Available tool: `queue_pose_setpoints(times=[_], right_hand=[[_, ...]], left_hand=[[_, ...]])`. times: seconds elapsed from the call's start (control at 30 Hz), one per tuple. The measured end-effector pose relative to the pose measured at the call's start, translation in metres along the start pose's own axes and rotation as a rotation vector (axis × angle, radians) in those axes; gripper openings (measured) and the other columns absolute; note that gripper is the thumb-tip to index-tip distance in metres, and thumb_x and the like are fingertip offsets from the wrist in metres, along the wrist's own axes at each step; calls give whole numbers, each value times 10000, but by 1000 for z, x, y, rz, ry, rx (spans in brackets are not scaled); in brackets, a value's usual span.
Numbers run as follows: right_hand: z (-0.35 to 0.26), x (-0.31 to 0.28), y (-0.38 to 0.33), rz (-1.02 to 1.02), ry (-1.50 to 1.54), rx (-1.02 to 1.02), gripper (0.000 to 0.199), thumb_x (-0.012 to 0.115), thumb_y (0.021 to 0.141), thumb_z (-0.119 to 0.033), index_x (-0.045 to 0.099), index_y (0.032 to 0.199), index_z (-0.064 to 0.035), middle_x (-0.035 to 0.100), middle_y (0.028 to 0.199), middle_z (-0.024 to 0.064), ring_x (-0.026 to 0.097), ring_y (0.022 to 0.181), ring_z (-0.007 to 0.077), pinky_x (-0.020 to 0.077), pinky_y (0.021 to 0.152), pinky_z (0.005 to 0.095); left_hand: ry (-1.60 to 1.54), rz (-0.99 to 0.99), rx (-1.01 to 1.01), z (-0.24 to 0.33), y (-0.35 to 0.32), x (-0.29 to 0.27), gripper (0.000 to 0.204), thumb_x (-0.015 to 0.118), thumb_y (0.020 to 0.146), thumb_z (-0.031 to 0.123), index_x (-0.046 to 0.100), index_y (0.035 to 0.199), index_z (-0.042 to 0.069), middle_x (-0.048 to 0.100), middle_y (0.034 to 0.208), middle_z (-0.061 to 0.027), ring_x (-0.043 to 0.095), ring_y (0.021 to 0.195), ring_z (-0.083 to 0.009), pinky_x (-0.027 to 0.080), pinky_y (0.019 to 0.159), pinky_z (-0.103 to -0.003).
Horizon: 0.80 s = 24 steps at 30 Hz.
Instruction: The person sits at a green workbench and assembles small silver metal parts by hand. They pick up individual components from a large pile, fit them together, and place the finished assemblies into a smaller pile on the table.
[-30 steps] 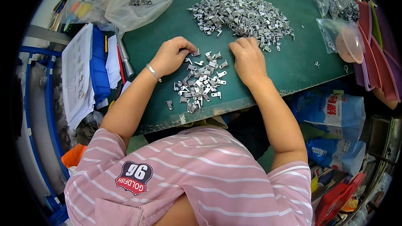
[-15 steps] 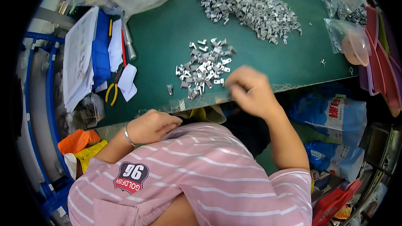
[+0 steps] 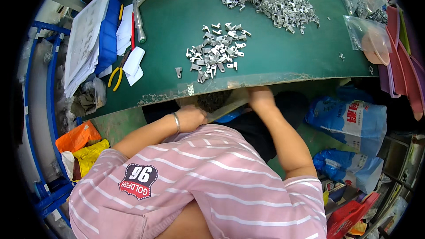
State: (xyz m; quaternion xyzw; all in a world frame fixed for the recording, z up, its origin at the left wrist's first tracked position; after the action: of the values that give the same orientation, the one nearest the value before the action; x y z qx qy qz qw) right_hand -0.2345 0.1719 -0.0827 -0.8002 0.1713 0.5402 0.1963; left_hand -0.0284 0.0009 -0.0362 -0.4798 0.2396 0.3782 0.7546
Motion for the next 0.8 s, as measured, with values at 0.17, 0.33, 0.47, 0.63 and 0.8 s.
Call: queue_pose_setpoints(times=[0.17,0.33,0.47,0.63,0.8], right_hand=[[19,-11,-31,-196,125,505,241,611,819,-99,729,1021,-40,698,1088,221,668,1030,391,546,880,456],[-30,-62,-44,-662,-204,296,239,620,816,-113,741,1007,-36,722,1065,204,699,1025,358,568,875,441],[-96,-72,-32,-403,-80,-118,184,645,784,-112,737,935,-58,728,936,192,726,897,344,588,750,445],[-94,-15,6,-448,-115,-251,189,578,849,-132,738,936,-81,729,993,185,719,936,348,582,743,444],[7,-12,-24,-1006,-404,133,355,565,900,-173,707,1213,-81,637,1333,154,619,1230,304,505,979,448]], left_hand=[[30,142,186,6,-3,5,318,544,874,113,722,1136,147,649,918,-129,650,929,-341,526,803,-449],[8,148,190,9,-6,6,338,516,927,187,704,1208,209,654,915,-121,652,916,-337,525,790,-456],[40,90,209,10,0,4,394,503,934,179,665,1286,247,656,908,-124,650,914,-332,523,794,-449],[80,-7,180,15,-1,-9,394,505,935,182,657,1293,246,661,929,-135,651,941,-334,520,825,-448],[-44,22,241,4,5,-3,384,556,897,153,663,1265,158,651,1000,-163,643,966,-364,512,858,-452]])
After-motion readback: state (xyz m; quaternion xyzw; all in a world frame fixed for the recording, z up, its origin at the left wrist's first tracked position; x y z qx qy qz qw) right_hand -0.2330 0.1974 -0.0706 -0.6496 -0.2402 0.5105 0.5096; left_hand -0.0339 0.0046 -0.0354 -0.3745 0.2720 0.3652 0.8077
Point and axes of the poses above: each hand's wrist, its own y-axis towards the middle knuckle, its own x-axis out of the palm, z = x × y, the point moved 1 cm from there along y, towards the middle knuckle
